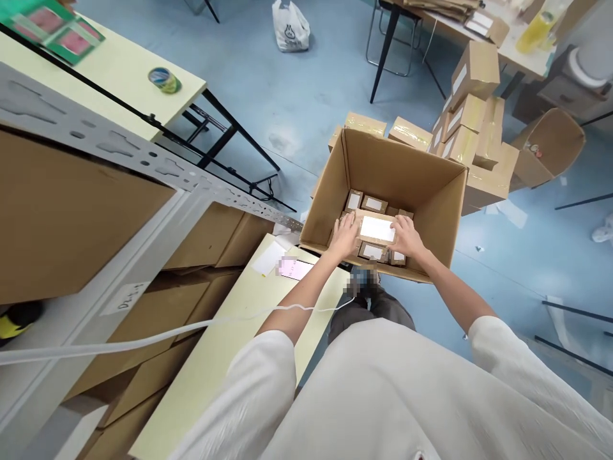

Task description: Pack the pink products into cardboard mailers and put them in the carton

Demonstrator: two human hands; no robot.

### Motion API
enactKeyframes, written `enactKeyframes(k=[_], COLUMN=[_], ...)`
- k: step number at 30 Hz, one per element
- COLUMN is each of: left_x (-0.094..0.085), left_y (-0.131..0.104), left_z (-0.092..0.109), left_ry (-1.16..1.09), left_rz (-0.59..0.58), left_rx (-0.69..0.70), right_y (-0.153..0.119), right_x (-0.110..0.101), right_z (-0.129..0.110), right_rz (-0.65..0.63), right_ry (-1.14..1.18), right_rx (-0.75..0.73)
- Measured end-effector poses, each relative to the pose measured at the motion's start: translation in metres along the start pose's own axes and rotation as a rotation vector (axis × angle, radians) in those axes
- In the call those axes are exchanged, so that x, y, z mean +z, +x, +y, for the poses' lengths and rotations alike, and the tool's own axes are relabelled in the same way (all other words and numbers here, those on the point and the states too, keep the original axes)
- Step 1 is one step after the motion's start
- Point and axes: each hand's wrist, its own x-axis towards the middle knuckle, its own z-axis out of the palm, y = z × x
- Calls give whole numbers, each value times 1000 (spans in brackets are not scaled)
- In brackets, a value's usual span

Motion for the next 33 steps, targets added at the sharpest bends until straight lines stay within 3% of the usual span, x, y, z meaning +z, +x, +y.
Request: enactKeyframes(k=[3,7,15,19,28,30,33], left_x=[13,37,78,83,97,104,118], left_y=[4,15,37,46,52,72,126], left_z=[-19,-40,-48,-58,-89,-100,-132], left_ry=[-6,9,-9,16,4,-7,-1], left_rz=[-12,-66,-177,-180,4,17,-63], left_rx=[-136,-210,-198,-192,-284,-257,-165], right_y=[16,43,105,139,209,220,231], right_x=[20,54,126,175,316,339,361], right_z=[24,55,91,95,82,79,75], right_rz=[-10,-36,-72,-116,-239,-253,-242], right_ry=[22,57,96,100,71,61,74], right_rx=[71,160,190,198,255,244,218])
